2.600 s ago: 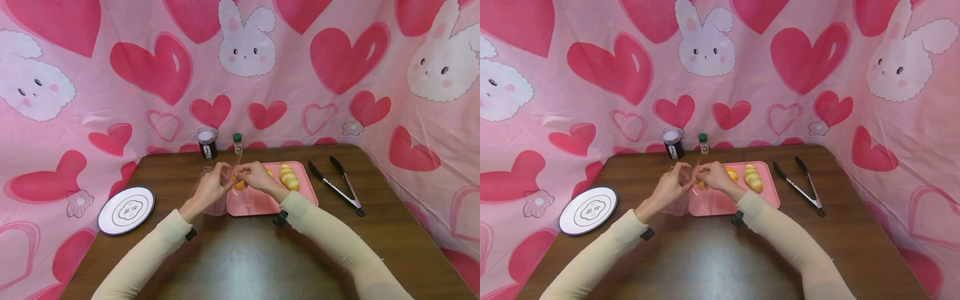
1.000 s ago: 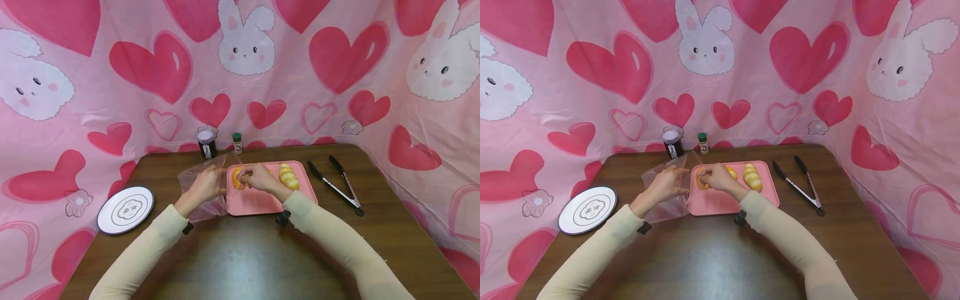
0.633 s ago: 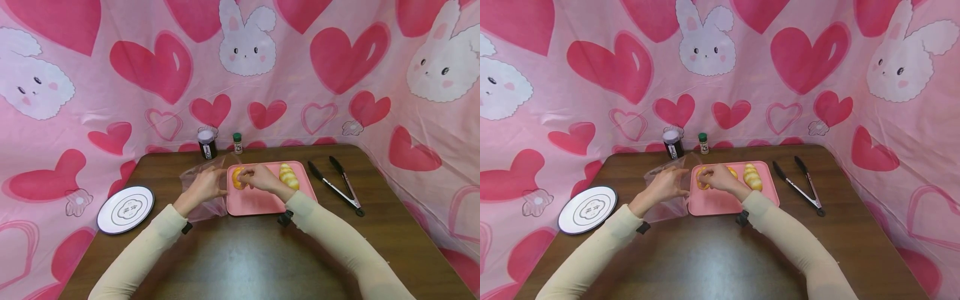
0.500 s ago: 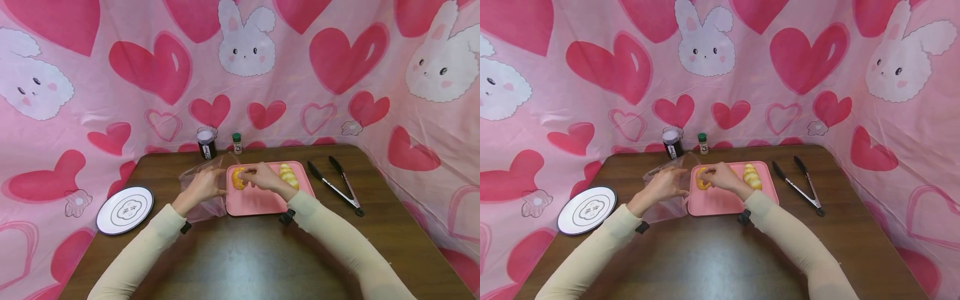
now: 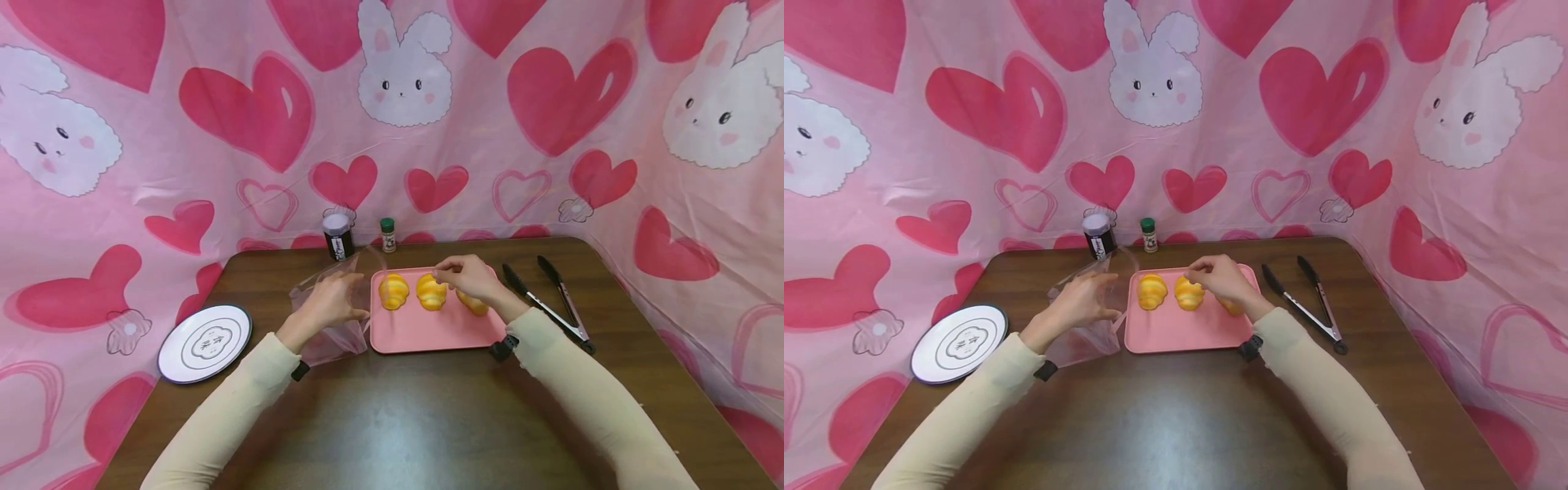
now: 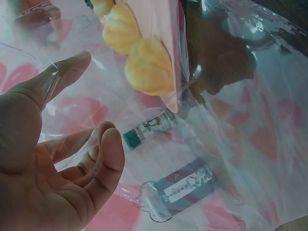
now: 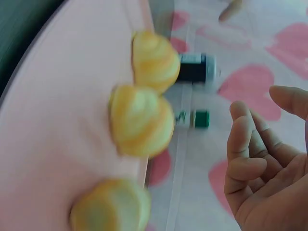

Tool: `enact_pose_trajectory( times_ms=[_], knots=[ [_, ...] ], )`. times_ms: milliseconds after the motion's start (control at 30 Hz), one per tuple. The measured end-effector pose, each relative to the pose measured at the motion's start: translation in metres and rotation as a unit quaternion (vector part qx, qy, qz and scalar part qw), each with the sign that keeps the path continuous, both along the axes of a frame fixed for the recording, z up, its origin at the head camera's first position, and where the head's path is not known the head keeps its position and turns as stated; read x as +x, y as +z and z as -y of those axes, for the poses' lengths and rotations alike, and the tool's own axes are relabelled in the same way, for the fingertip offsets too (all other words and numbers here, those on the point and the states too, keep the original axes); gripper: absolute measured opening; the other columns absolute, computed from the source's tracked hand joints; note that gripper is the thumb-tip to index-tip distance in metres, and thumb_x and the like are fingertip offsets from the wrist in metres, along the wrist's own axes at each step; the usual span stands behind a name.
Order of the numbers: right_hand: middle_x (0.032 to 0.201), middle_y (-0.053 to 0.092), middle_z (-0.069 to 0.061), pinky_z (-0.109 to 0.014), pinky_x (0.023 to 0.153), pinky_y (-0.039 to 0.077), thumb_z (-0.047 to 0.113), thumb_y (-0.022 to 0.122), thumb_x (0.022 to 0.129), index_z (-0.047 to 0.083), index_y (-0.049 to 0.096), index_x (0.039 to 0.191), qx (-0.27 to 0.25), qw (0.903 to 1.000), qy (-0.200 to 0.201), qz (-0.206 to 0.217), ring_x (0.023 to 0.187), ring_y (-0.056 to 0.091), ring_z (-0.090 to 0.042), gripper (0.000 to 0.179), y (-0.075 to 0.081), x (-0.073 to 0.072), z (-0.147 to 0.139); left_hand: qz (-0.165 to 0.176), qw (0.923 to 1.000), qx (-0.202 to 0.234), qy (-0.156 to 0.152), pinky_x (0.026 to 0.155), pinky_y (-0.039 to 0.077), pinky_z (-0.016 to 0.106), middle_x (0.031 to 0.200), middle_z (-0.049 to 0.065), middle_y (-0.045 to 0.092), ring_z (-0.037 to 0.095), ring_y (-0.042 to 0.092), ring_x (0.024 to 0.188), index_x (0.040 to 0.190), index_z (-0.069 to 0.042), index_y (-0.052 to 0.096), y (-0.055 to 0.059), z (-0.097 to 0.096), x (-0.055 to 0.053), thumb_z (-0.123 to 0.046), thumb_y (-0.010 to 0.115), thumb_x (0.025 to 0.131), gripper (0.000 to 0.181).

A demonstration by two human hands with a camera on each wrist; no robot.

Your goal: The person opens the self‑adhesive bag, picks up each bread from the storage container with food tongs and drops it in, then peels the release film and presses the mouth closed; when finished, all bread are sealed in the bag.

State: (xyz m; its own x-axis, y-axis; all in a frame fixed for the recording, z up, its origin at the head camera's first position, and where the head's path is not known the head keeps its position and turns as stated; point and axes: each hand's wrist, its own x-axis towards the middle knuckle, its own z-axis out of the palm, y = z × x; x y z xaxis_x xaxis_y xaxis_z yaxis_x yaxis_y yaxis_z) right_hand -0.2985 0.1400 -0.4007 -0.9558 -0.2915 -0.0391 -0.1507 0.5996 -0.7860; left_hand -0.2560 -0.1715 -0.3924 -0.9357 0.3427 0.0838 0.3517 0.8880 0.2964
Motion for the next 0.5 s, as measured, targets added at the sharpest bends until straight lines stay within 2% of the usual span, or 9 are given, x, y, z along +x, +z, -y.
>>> enact_pose_trajectory(
  times_ms=[167, 233, 333, 500],
  knots=[
    [0.107, 0.073, -0.007, -0.029, 0.076, 0.053, 0.041, 0.067, 0.094, 0.016, 0.073, 0.115, 0.038, 0.9981, -0.023, -0.042, 0.094, 0.064, -0.026, 0.033, -0.004, -0.002, -0.031, 0.007, 1.0000, 0.004, 0.004, 0.106, 0.043, 0.061, 0.122, 0.014, 0.067, 0.029, 0.061, 0.106, 0.141, -0.008, 0.055, 0.001, 0.001, 0.000, -0.039, 0.088, 0.072, 0.083],
    [0.107, 0.073, -0.009, -0.029, 0.074, 0.051, 0.040, 0.068, 0.093, 0.014, 0.073, 0.116, 0.049, 0.9969, -0.033, -0.052, 0.092, 0.063, -0.026, 0.035, -0.005, -0.003, -0.043, 0.010, 0.9999, 0.005, 0.006, 0.105, 0.043, 0.060, 0.117, 0.013, 0.067, 0.027, 0.060, 0.103, 0.142, -0.008, 0.054, 0.001, 0.001, 0.000, -0.038, 0.088, 0.072, 0.083],
    [0.109, 0.074, -0.011, -0.033, 0.077, 0.052, 0.040, 0.068, 0.093, 0.012, 0.073, 0.117, 0.073, 0.9942, -0.049, -0.063, 0.096, 0.065, -0.026, 0.038, -0.007, -0.002, -0.061, 0.011, 0.9999, 0.004, 0.007, 0.104, 0.044, 0.059, 0.114, 0.012, 0.067, 0.027, 0.060, 0.102, 0.142, -0.009, 0.054, 0.001, 0.001, 0.000, -0.038, 0.088, 0.073, 0.082],
    [0.113, 0.073, -0.016, -0.047, 0.086, 0.055, 0.042, 0.066, 0.093, 0.008, 0.071, 0.120, 0.110, 0.9893, -0.062, -0.073, 0.105, 0.066, -0.033, 0.044, -0.012, -0.001, -0.092, 0.009, 1.0000, 0.001, 0.003, 0.100, 0.047, 0.056, 0.113, 0.012, 0.068, 0.027, 0.060, 0.101, 0.142, -0.008, 0.055, 0.002, 0.001, 0.000, -0.038, 0.088, 0.073, 0.082]
  ],
)
